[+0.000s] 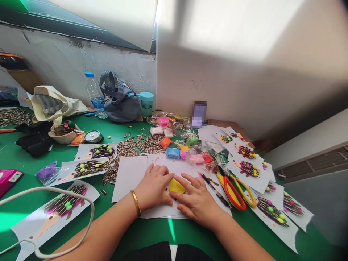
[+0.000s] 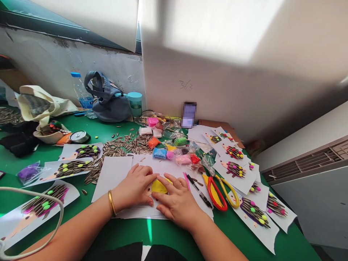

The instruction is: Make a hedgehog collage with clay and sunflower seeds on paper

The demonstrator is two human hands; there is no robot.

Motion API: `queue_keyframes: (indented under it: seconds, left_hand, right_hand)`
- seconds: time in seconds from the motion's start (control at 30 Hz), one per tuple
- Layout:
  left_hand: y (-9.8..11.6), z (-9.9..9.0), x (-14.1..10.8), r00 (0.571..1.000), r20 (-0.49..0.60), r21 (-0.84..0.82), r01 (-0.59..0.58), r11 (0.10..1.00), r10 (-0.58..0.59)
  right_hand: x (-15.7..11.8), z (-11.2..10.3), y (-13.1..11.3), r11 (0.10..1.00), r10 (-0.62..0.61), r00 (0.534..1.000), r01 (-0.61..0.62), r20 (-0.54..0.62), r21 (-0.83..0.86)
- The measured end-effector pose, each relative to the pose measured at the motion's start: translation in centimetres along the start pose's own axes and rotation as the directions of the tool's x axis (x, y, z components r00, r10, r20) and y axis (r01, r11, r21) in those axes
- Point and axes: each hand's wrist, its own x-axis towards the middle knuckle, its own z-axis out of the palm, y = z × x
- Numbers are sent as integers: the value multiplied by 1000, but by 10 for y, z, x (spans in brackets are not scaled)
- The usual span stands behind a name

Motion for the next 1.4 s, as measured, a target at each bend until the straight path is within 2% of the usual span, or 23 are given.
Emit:
queue_keyframes:
  seconds: [0.9, 1.4]
  left_hand:
    - [-1, 2, 1, 1000, -16, 15, -8, 1000, 8]
    - [-2, 2, 1, 1000, 0, 7, -1, 1000, 1]
  right_hand:
    - [19, 8, -4, 991, 130, 992, -129, 4, -25]
    - [12, 10, 6, 973, 222, 974, -224, -42, -50]
